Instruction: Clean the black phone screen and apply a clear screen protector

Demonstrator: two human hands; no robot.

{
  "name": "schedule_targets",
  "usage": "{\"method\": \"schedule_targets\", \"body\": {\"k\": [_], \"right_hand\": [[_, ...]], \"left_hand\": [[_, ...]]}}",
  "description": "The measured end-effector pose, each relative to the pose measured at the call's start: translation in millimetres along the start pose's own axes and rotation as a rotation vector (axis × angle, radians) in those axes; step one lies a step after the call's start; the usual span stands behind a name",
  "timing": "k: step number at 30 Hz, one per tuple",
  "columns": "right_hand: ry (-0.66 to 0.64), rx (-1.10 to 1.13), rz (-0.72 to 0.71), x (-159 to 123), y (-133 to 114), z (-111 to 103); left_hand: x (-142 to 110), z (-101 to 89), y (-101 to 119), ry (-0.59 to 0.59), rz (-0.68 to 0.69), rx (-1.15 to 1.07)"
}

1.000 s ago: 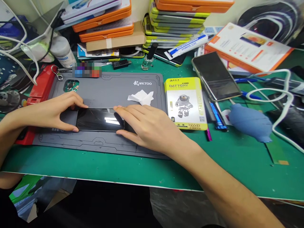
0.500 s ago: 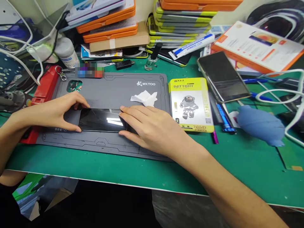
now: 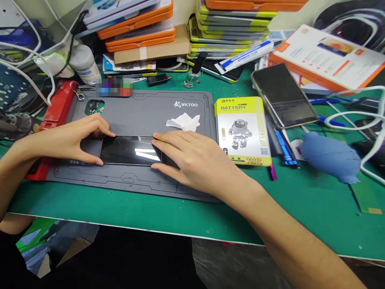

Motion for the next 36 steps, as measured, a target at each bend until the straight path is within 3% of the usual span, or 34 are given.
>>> {"method": "schedule_targets", "body": {"k": [36], "right_hand": [[-0.007, -0.058, -0.046, 0.8, -3.5, -1.2]], "left_hand": [[-2.0, -0.1, 2.8, -0.014, 0.032, 0.023]]}}
Point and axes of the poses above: each hand's wrist, its own x-axis towards the middle knuckle, its own z-axis out of the palm, y = z × x, the point moved 2 cm from there along x, towards the middle knuckle, and after that the axes turned 3 degrees about -z, right-handed, at the moved point
